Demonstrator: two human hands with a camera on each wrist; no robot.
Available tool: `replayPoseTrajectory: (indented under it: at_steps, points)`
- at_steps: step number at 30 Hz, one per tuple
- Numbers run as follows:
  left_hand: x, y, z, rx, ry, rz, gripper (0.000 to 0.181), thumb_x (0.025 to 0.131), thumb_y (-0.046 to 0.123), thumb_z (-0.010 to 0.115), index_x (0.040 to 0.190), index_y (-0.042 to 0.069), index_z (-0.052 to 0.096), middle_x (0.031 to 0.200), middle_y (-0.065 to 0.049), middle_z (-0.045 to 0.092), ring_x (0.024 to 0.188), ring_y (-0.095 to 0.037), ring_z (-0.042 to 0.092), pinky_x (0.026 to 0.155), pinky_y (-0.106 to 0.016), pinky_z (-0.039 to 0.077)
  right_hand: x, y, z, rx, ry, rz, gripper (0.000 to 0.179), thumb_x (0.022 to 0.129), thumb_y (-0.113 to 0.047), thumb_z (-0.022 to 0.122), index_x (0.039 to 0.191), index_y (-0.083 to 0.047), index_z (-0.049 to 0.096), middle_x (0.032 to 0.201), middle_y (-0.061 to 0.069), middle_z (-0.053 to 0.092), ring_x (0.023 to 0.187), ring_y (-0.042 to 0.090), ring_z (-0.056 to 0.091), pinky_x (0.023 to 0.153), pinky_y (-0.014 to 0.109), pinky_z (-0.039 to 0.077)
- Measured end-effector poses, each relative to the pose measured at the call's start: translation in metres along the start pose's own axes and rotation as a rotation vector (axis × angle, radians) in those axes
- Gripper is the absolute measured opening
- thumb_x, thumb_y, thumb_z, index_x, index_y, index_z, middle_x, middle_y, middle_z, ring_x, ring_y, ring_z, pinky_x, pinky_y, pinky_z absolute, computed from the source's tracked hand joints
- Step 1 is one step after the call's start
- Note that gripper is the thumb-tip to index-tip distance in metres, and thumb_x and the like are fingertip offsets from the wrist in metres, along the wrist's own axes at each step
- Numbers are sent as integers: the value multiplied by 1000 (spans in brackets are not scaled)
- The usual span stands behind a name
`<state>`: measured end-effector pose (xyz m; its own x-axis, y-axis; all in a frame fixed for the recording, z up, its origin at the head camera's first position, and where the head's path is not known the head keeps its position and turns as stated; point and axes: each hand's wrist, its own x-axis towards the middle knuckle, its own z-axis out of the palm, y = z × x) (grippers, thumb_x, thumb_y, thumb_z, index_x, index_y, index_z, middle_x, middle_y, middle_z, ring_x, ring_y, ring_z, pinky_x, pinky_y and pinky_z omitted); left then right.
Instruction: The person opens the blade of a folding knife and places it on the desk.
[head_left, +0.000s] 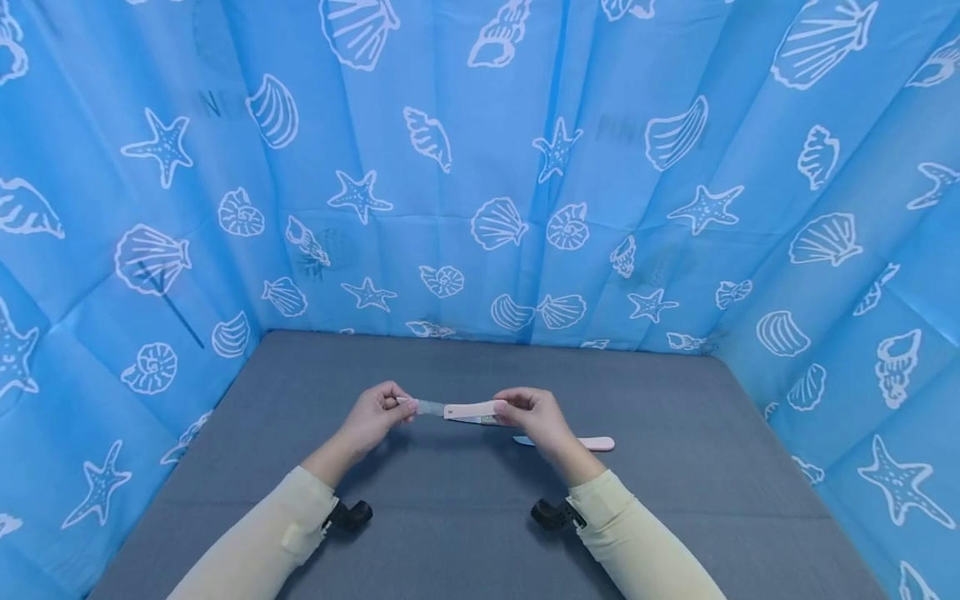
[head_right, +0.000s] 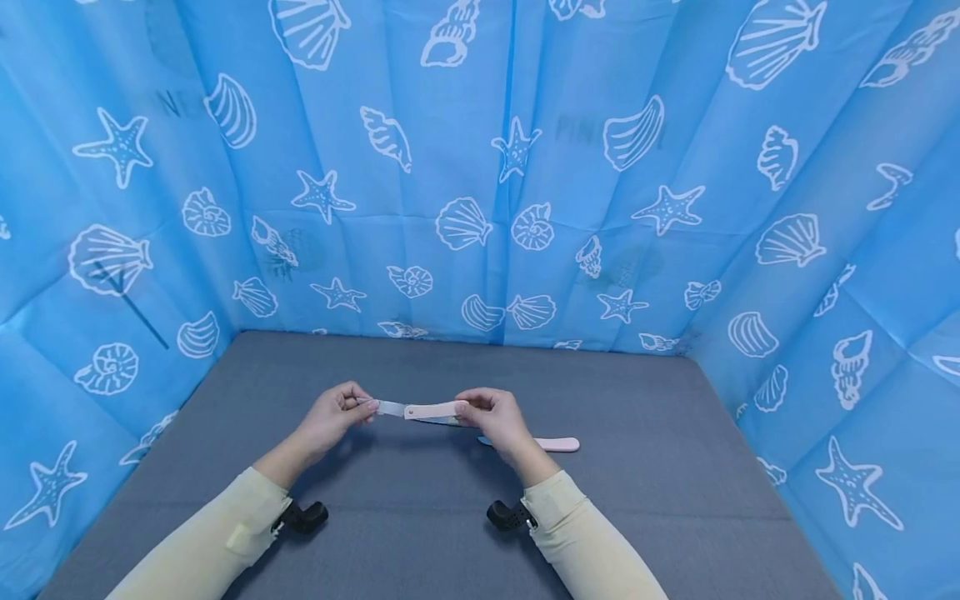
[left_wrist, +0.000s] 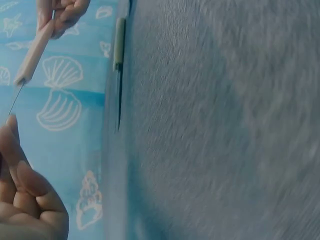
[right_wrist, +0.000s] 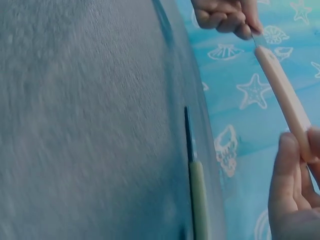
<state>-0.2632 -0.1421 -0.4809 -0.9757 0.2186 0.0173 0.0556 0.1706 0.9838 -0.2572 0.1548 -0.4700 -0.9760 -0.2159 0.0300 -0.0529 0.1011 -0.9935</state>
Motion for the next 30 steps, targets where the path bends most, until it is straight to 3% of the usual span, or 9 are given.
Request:
replayPoseTrajectory:
  at_steps: [4,9,14,19,23,30]
  points:
    - [0,-1,5,-62,74,-10,13,97,14,67,96,3,60,93,-26,70,85,-37,63,73,-40,49,-1,2,9,99,89,-20,27,95,-1,67,114,16,63,92,7,71,79,10,70,76,28,58]
    - [0,-2,9,-110,131,-33,14,98,14,66,97,3,59,93,-24,70,87,-36,65,77,-39,50,-1,3,17,143,166,-14,28,95,-1,67,116,17,62,91,6,71,80,10,71,76,27,58]
    - [1,-5,6,-118,129,-77,15,99,17,65,99,4,59,94,-23,71,91,-38,63,78,-40,48,-1,2,18,147,126,12,26,95,-2,67,114,15,64,91,8,72,80,12,71,77,29,58]
    - [1,-11,-6,-47,74,-118,18,97,20,68,97,4,61,96,-22,70,88,-32,61,77,-38,46,0,1,13,15,2,54,21,94,-3,68,109,11,67,91,9,72,83,17,71,79,36,58]
    - [-1,-17,-13,80,36,-140,19,94,24,72,95,7,64,87,-14,66,76,-23,54,68,-35,44,0,1,11,-112,-88,65,20,95,-6,68,108,9,67,92,11,72,86,22,72,81,42,58]
    - [-3,-23,-20,274,-20,-88,20,93,21,74,91,7,60,74,-3,54,65,-17,45,59,-30,40,3,8,16,-197,-127,73,19,95,-4,67,106,11,67,89,14,70,84,27,71,77,40,59]
